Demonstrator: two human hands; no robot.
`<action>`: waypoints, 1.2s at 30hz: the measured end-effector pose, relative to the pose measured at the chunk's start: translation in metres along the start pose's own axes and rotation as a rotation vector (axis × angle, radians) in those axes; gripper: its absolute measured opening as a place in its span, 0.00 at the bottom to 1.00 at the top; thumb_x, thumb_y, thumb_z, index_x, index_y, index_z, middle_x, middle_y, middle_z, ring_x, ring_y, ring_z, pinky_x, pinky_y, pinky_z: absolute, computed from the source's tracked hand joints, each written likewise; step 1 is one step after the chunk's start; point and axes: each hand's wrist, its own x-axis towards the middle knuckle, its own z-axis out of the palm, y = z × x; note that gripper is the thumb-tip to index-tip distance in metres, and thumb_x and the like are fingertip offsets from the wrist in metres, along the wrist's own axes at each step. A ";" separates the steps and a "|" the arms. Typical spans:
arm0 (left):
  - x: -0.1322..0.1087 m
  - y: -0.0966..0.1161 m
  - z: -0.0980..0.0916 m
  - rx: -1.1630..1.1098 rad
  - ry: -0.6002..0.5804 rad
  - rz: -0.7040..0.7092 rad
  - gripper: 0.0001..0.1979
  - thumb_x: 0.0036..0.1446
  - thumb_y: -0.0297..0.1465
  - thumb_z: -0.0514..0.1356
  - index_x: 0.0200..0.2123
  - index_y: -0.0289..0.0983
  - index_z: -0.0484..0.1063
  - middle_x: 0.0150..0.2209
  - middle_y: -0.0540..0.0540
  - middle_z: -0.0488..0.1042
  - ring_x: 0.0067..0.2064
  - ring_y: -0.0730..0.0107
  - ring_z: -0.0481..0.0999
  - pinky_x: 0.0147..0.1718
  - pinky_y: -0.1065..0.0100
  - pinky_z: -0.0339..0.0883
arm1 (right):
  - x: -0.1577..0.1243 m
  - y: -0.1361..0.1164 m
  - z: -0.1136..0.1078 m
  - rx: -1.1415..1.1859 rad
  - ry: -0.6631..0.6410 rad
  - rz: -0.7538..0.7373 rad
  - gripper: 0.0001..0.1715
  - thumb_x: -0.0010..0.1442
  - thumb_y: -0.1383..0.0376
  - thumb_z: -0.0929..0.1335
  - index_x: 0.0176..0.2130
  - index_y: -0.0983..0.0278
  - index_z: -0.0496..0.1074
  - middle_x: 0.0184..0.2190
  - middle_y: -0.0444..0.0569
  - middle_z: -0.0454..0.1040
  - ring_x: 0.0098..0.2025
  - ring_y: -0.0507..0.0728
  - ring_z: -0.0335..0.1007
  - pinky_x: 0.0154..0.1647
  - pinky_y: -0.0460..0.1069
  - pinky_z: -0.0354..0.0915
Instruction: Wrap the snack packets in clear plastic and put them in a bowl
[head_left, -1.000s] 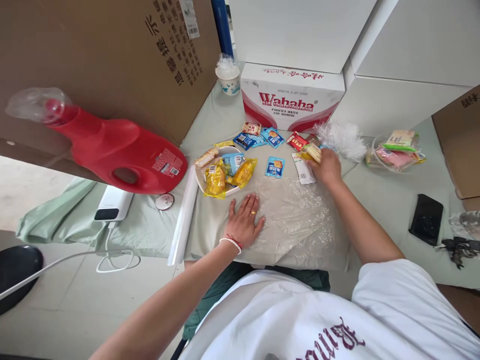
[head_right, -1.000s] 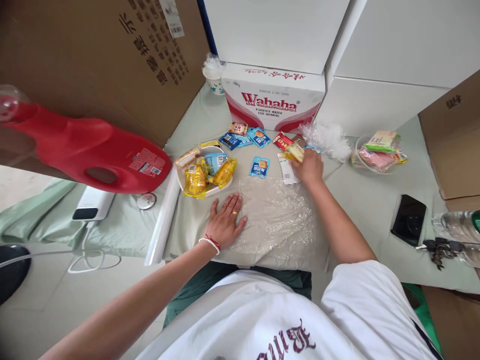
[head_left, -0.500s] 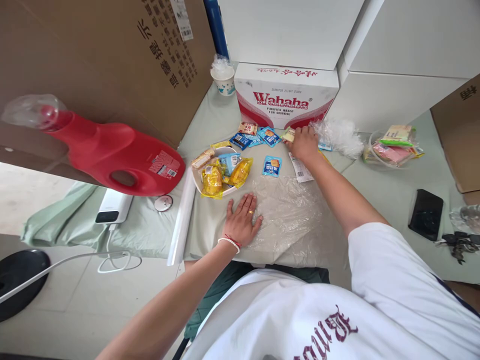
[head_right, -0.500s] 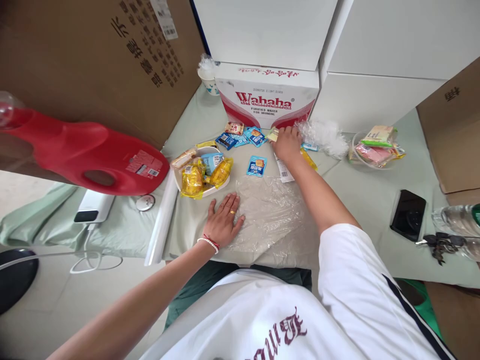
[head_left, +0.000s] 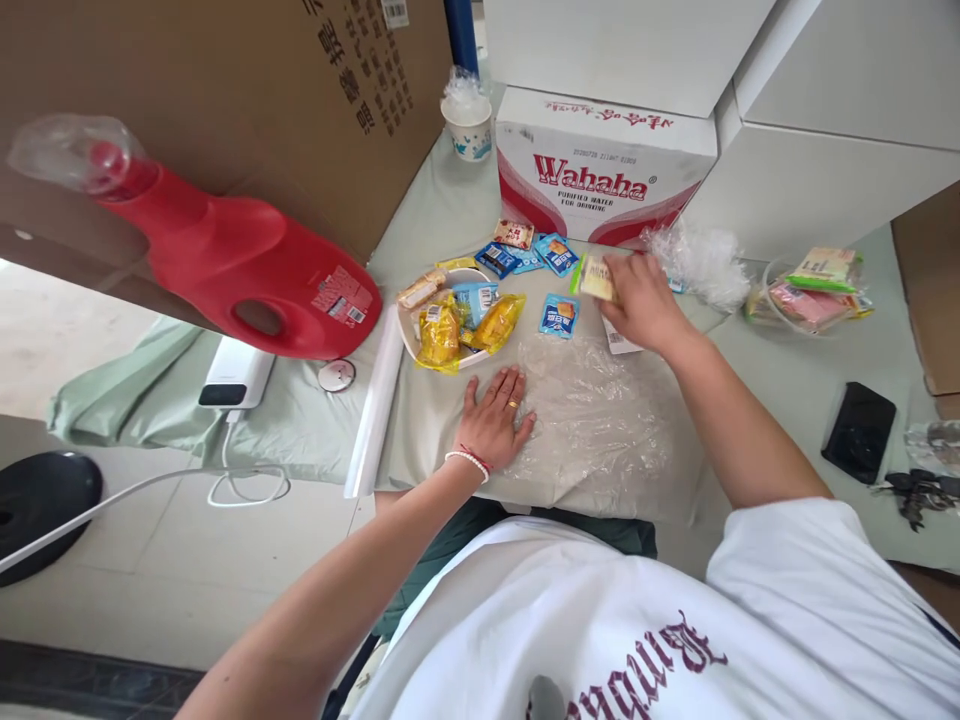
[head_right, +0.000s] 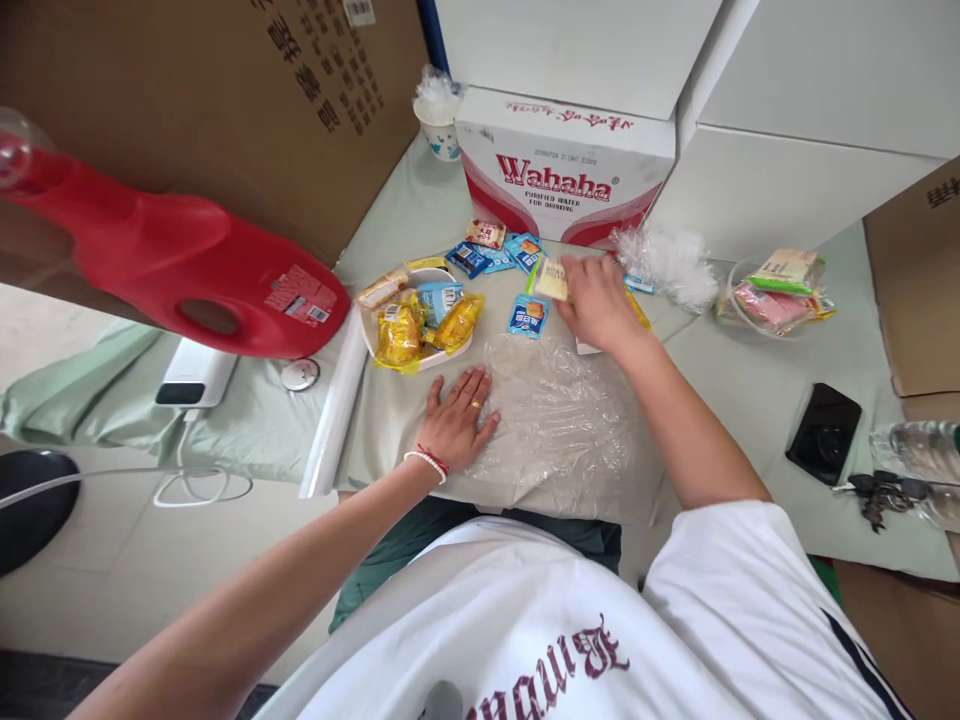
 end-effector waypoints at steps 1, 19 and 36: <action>0.000 0.000 0.000 -0.006 0.000 0.002 0.35 0.72 0.45 0.45 0.76 0.35 0.51 0.76 0.39 0.52 0.77 0.53 0.53 0.75 0.39 0.32 | -0.019 -0.006 -0.004 0.025 -0.072 -0.068 0.40 0.68 0.56 0.66 0.72 0.67 0.56 0.59 0.66 0.66 0.60 0.74 0.58 0.61 0.66 0.57; -0.002 0.003 0.002 -0.006 0.047 -0.012 0.34 0.72 0.44 0.45 0.76 0.36 0.52 0.76 0.38 0.54 0.76 0.51 0.54 0.74 0.39 0.37 | -0.138 -0.053 0.055 0.137 -0.151 -0.099 0.33 0.67 0.54 0.69 0.66 0.64 0.68 0.60 0.61 0.71 0.64 0.71 0.60 0.67 0.64 0.54; -0.014 0.002 0.002 0.025 0.170 0.006 0.31 0.72 0.40 0.48 0.74 0.37 0.56 0.76 0.37 0.53 0.78 0.51 0.49 0.75 0.40 0.34 | -0.147 -0.052 0.068 0.143 -0.148 -0.081 0.36 0.67 0.55 0.69 0.69 0.64 0.64 0.63 0.64 0.68 0.67 0.72 0.57 0.72 0.71 0.46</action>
